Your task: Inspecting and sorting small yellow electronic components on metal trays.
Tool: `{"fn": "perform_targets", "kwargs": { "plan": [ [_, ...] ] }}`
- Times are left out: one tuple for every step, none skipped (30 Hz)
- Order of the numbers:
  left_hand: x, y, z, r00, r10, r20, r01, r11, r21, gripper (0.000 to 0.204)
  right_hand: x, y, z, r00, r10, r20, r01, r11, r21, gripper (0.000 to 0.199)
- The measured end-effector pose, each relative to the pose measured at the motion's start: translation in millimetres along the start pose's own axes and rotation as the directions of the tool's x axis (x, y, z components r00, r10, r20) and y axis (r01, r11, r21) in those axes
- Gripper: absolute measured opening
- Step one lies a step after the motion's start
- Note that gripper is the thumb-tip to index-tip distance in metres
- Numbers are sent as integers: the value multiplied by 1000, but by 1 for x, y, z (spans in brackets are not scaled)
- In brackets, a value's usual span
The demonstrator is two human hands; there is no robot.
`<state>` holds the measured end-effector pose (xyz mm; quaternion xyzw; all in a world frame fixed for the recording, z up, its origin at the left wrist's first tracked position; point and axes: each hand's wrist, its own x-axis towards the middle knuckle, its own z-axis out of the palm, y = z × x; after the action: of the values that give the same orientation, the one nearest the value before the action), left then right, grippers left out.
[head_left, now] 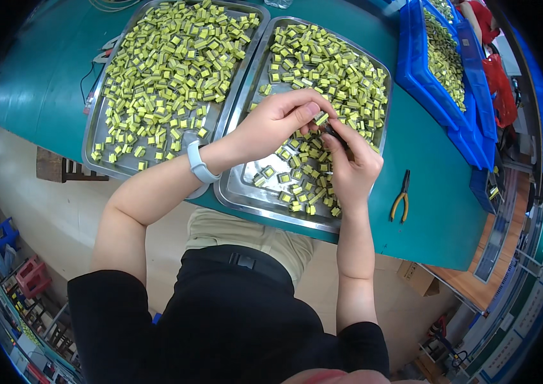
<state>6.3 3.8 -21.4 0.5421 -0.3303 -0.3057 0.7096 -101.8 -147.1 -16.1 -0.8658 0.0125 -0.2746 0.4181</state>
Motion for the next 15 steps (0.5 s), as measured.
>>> {"fn": "perform_targets", "kwargs": {
  "plan": [
    [1, -1, 1, 1000, -11, -11, 10, 1000, -27, 27, 0, 0, 0, 1000, -2, 2, 2, 1000, 7, 26],
    [1, -1, 1, 1000, -22, -22, 20, 998, -55, 27, 0, -1, 0, 1000, -2, 3, 2, 1000, 9, 26],
    [1, -1, -2, 999, -23, -24, 22, 998, -54, 27, 0, -2, 0, 1000, 18, 15, -18, 1000, 6, 27],
    [2, 3, -5, 991, -134, -1, 126, 931, -343, 26, 0, -2, -1, 999, 38, 24, -38, 999, 0, 28],
    [3, 7, -6, 971, -233, 52, 218, 772, -597, 25, -1, -1, -1, 999, 40, 23, -40, 999, 0, 28],
    [3, 13, -7, 953, -302, 21, 251, 748, -614, 27, -1, 1, -1, 998, 67, 8, -67, 997, 37, 30],
    [3, 18, -13, 952, -304, 22, 254, 749, -612, 27, -1, 3, 0, 996, 93, -6, -93, 993, 76, 31],
    [3, 22, -23, 938, -336, 89, 347, 890, -296, 29, 0, 3, -1, 995, 96, -7, -95, 992, 77, 31],
    [3, 27, -29, 912, -386, 141, 381, 923, 60, 31, 1, 3, -2, 994, 107, -14, -105, 991, 88, 31],
    [-1, 36, -20, 952, -294, 81, 236, 879, 415, 28, 2, 3, -3, 992, 120, -24, -118, 989, 93, 31],
    [-8, 44, -16, 951, -297, 87, 236, 878, 417, 28, 2, 4, -3, 992, 125, -30, -122, 988, 93, 31],
    [-17, 52, -15, 928, -345, 141, 149, 690, 709, 30, 3, 5, -3, 989, 146, -33, -142, 983, 112, 31],
    [-26, 58, -11, 899, -402, 172, 17, 425, 905, 35, 3, 3, -4, 986, 166, -33, -160, 978, 131, 31],
    [-33, 59, -3, 882, -451, 136, 17, 318, 948, 40, 4, 3, -5, 983, 185, -19, -181, 975, 132, 32],
    [-39, 58, 4, 864, -495, 94, 13, 208, 978, 45, 3, 3, -5, 982, 187, -23, -183, 974, 131, 32]
  ]
}}
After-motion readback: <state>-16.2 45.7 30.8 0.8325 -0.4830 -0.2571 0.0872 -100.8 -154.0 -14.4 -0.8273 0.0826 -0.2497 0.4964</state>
